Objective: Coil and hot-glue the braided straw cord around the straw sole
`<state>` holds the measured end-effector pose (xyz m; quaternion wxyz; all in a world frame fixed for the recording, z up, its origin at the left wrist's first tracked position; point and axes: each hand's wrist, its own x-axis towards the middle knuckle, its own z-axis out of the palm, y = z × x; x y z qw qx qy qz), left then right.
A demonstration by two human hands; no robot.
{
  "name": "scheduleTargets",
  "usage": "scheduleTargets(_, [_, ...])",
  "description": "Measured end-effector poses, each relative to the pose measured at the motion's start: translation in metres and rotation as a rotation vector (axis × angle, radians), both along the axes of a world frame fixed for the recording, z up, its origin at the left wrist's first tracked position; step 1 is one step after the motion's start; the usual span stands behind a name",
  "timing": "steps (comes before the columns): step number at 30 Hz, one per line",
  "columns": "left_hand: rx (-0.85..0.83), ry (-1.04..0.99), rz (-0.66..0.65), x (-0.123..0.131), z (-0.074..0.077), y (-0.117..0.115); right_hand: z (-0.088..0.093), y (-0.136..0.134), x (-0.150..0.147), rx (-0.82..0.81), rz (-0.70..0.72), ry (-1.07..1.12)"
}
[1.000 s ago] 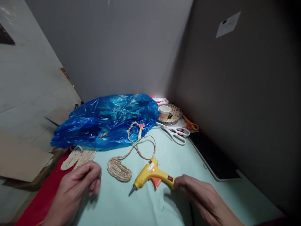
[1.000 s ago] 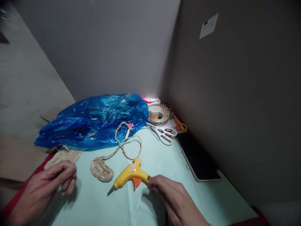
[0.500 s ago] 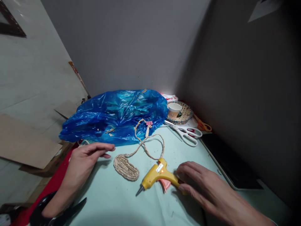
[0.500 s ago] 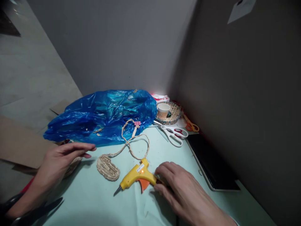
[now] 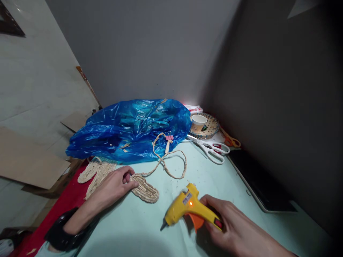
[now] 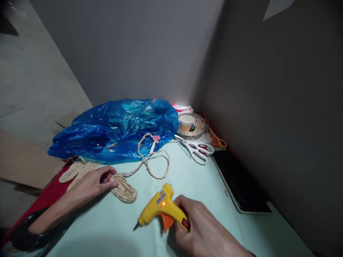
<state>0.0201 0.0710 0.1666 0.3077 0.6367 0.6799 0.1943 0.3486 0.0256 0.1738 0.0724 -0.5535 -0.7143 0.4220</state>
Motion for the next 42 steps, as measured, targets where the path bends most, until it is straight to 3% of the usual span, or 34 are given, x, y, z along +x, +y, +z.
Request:
scheduleTargets(5, [-0.081,-0.233,-0.044,0.001,0.001,-0.002,0.009,-0.007,0.004,-0.273,-0.223,0.636])
scheduleTargets(8, [-0.142,-0.413,-0.057,0.005,0.005,-0.005,0.015,0.002,-0.003,-0.342,-0.201,0.816])
scheduleTargets(15, [-0.149,-0.698,-0.037,0.03,0.032,-0.008,0.017,0.049,-0.041,-0.056,-0.219,0.886])
scheduleTargets(19, [-0.109,-0.783,-0.044,0.044,0.041,-0.004,0.015,0.067,-0.05,0.017,-0.139,0.908])
scheduleTargets(23, [-0.063,-0.813,-0.036,0.052,0.037,-0.002,0.013,0.071,-0.046,0.073,-0.072,0.888])
scheduleTargets(27, [-0.028,-0.756,0.019,0.056,0.031,-0.006,0.015,0.073,-0.042,0.079,-0.116,0.923])
scheduleTargets(33, [-0.144,-0.748,-0.004,0.054,0.021,-0.01,0.014,0.077,-0.041,-0.024,-0.139,0.949])
scheduleTargets(39, [0.086,-0.493,-0.087,0.056,0.016,-0.01,0.009,0.078,-0.038,-0.009,-0.138,0.9])
scheduleTargets(42, [0.08,-0.504,-0.08,0.059,0.014,-0.011,0.004,0.077,-0.037,0.081,-0.141,0.812])
